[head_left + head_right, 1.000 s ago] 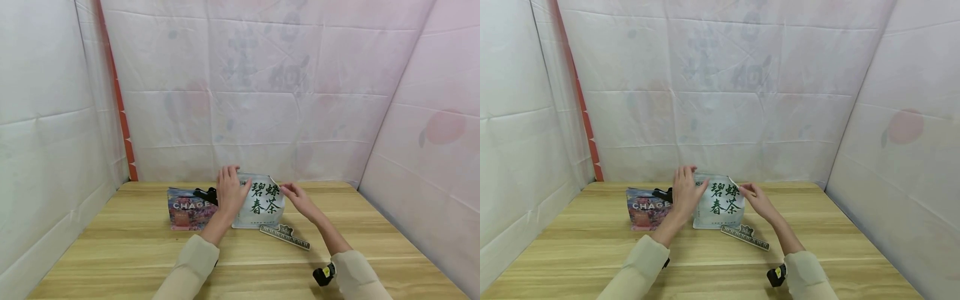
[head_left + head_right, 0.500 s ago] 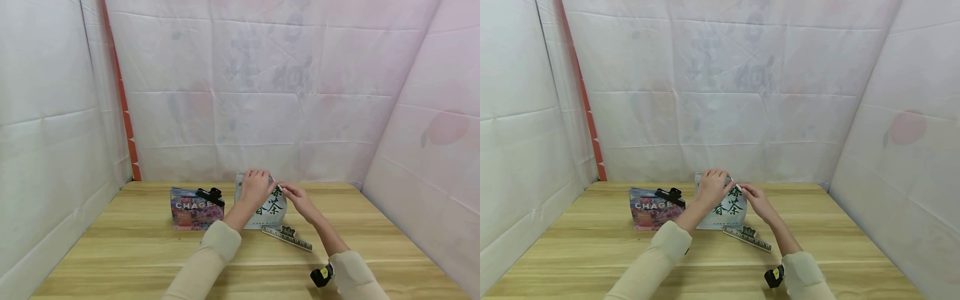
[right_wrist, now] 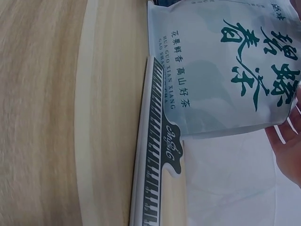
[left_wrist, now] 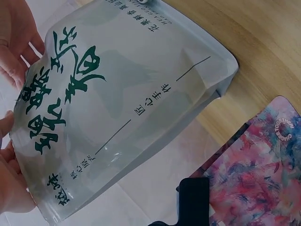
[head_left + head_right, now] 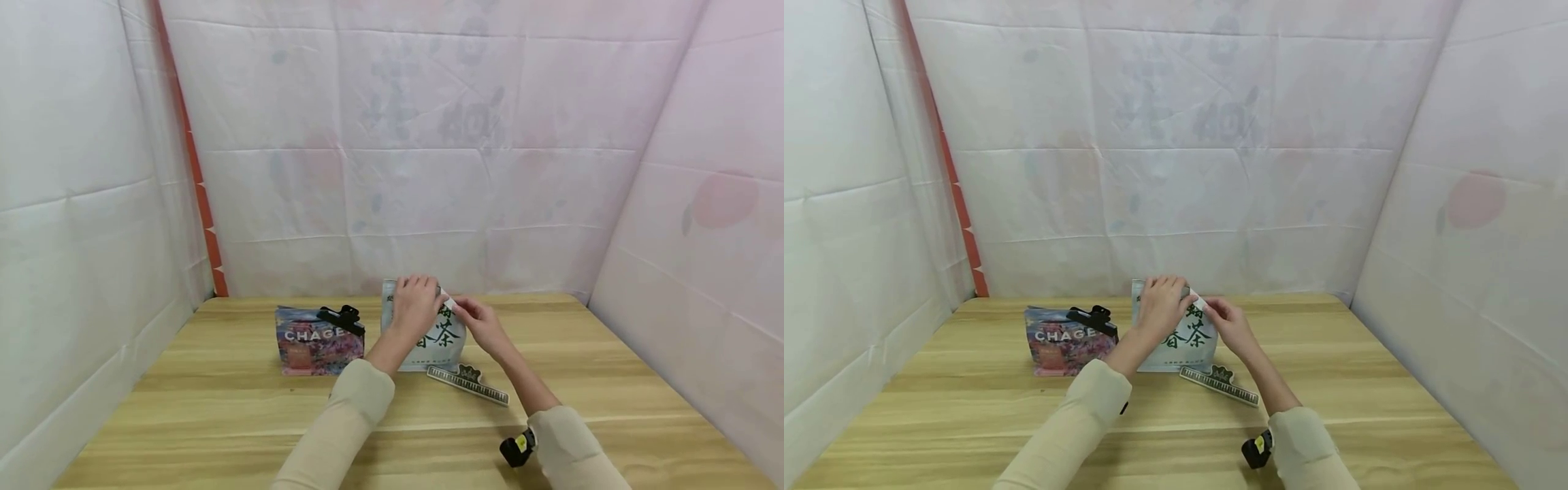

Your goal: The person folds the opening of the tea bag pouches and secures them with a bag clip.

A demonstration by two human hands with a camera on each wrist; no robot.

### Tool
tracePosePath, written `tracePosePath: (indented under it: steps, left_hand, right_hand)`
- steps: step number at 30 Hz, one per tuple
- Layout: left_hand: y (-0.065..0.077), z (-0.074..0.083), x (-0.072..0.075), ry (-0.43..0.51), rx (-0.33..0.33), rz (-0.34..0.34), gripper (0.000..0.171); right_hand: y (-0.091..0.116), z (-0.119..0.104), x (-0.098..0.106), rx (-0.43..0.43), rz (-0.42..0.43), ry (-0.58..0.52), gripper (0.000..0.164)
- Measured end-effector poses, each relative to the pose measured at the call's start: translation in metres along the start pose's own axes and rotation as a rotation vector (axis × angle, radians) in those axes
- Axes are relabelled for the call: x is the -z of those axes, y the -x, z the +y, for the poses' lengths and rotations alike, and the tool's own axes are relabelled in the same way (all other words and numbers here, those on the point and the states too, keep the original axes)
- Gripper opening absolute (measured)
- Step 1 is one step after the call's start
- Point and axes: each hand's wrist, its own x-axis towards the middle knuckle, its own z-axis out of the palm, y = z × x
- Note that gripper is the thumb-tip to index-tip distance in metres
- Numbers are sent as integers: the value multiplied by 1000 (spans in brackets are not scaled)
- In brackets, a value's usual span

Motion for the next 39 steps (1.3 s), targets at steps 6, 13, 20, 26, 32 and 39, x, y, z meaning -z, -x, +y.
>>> tracePosePath:
  steps: [6,13,20,26,32,39]
  left_hand:
    - [-2,-1,-4,24,13,11,24]
    - [-1,0,-8,30,23,81,20]
    - [-1,1,-9,14,21,117,19]
    - [-2,-1,-10,30,18,137,19]
    - [-2,-2,-9,48,20,105,19]
    - [-1,-3,-9,68,2,91,19]
  right_hand:
    - [-1,2,-8,20,99,36,20]
    - [-2,2,-13,-22,179,83,16]
    - [-4,0,-14,-37,217,79,12]
    - [-2,-7,-8,-53,125,58,17]
    - [5,-14,-1,-20,11,44,21]
    - [3,11,7,31,19,110,20]
